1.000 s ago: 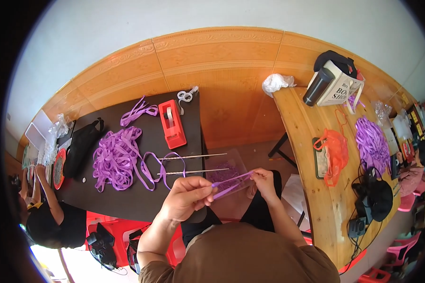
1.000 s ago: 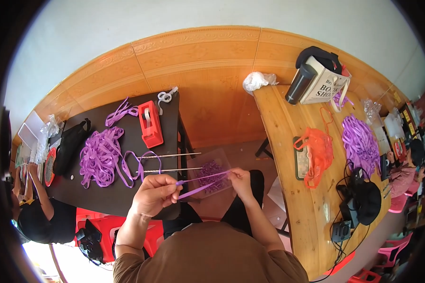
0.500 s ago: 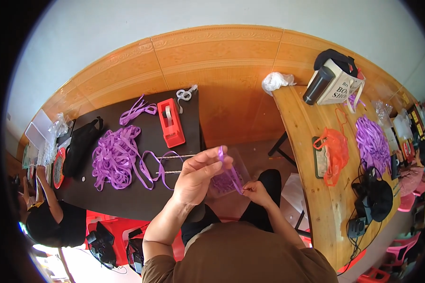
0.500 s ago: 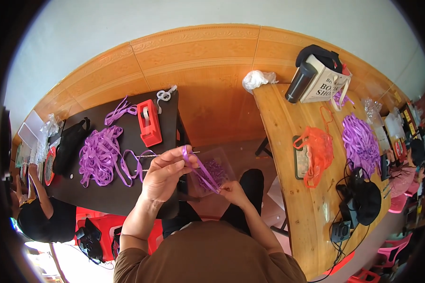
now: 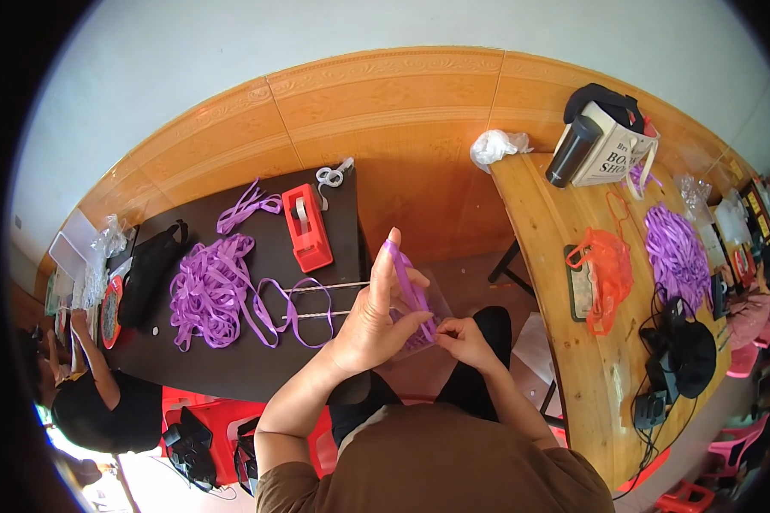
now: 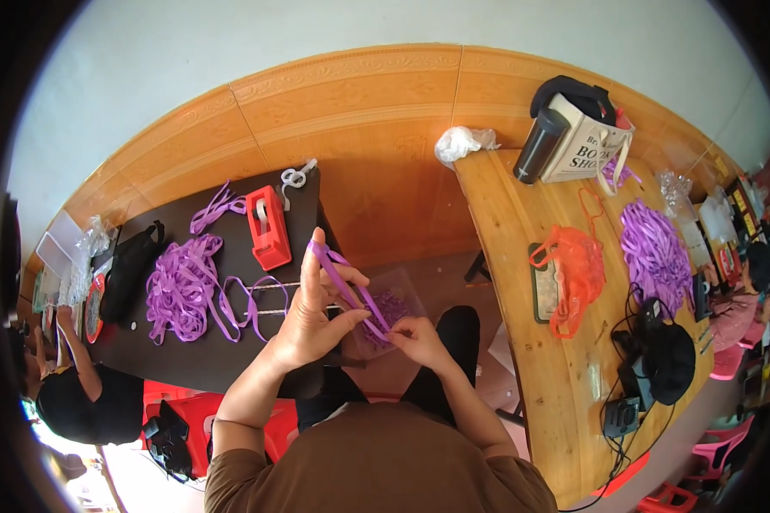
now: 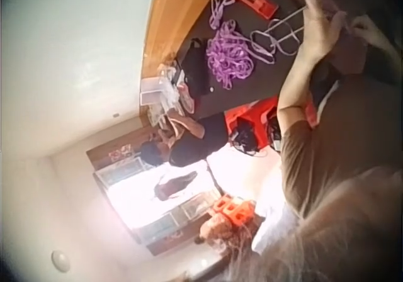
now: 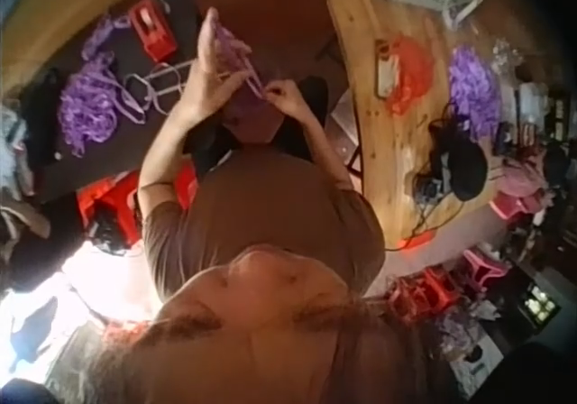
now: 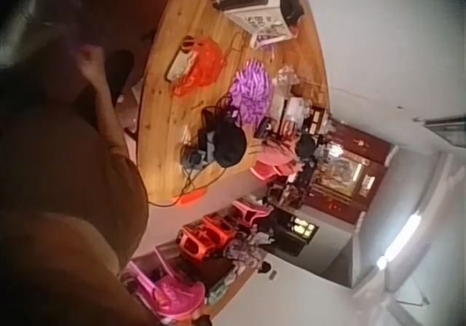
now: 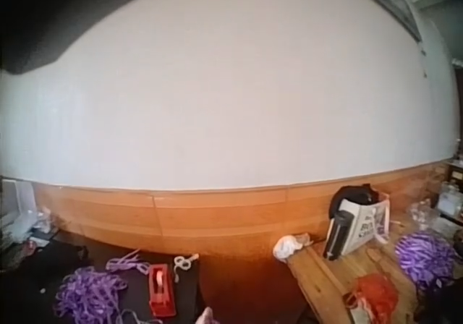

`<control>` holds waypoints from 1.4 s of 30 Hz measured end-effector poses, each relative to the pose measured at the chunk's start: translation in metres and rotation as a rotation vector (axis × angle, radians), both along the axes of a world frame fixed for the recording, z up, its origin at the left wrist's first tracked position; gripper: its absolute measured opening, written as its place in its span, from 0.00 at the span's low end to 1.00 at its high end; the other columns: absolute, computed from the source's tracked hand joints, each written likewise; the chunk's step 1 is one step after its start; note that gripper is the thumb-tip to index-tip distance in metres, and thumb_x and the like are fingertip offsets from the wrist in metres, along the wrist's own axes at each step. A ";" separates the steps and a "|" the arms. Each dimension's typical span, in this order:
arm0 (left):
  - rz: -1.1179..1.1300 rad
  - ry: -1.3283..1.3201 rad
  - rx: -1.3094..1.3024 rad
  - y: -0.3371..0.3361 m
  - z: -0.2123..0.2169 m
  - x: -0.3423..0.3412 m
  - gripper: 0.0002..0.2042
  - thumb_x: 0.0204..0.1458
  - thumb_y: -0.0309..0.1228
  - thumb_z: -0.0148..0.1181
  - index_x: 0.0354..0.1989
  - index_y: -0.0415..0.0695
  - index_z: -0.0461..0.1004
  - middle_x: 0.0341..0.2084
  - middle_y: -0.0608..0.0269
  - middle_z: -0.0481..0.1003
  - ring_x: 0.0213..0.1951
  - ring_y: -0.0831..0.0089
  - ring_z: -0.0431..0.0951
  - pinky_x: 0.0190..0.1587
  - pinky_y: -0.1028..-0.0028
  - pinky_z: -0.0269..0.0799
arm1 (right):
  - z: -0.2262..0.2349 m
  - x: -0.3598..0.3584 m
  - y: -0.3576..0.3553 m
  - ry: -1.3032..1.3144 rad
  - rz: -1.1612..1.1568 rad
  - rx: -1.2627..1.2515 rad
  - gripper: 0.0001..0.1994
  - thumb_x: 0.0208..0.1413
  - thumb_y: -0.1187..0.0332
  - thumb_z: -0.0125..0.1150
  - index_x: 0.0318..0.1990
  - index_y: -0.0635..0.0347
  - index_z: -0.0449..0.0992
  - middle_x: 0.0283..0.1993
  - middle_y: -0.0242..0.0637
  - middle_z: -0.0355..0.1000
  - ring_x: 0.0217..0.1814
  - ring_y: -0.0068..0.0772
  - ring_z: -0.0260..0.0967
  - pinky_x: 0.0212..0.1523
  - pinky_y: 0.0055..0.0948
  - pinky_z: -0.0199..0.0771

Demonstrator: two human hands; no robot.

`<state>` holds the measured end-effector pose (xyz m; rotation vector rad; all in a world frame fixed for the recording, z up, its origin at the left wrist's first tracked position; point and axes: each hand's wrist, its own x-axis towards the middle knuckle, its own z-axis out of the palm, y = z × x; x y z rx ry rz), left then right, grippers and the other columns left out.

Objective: Tying purple ribbons onto metal rods at a workshop table.

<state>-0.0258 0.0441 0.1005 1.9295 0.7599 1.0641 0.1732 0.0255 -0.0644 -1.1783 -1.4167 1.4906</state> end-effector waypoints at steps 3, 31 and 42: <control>0.045 0.001 0.029 0.002 0.001 -0.002 0.51 0.44 0.09 0.53 0.66 0.55 0.22 0.39 0.55 0.67 0.41 0.73 0.71 0.41 0.71 0.72 | 0.009 -0.003 0.001 0.003 -0.009 0.016 0.05 0.50 0.75 0.57 0.25 0.67 0.74 0.25 0.27 0.67 0.25 0.13 0.59 0.24 0.16 0.56; -0.033 -0.542 -0.430 0.005 -0.001 -0.005 0.35 0.50 0.10 0.44 0.67 0.47 0.43 0.40 0.50 0.71 0.36 0.68 0.76 0.40 0.71 0.73 | -0.035 -0.006 -0.012 0.046 0.034 -0.027 0.08 0.48 0.70 0.60 0.27 0.67 0.77 0.20 0.29 0.68 0.24 0.17 0.62 0.24 0.21 0.60; -0.036 -0.578 -0.582 0.001 -0.007 -0.019 0.17 0.53 0.16 0.48 0.52 0.33 0.66 0.35 0.53 0.76 0.37 0.70 0.76 0.44 0.75 0.70 | -0.055 -0.003 -0.015 -0.252 -0.115 0.079 0.08 0.48 0.70 0.61 0.24 0.67 0.75 0.16 0.26 0.64 0.19 0.14 0.58 0.20 0.19 0.57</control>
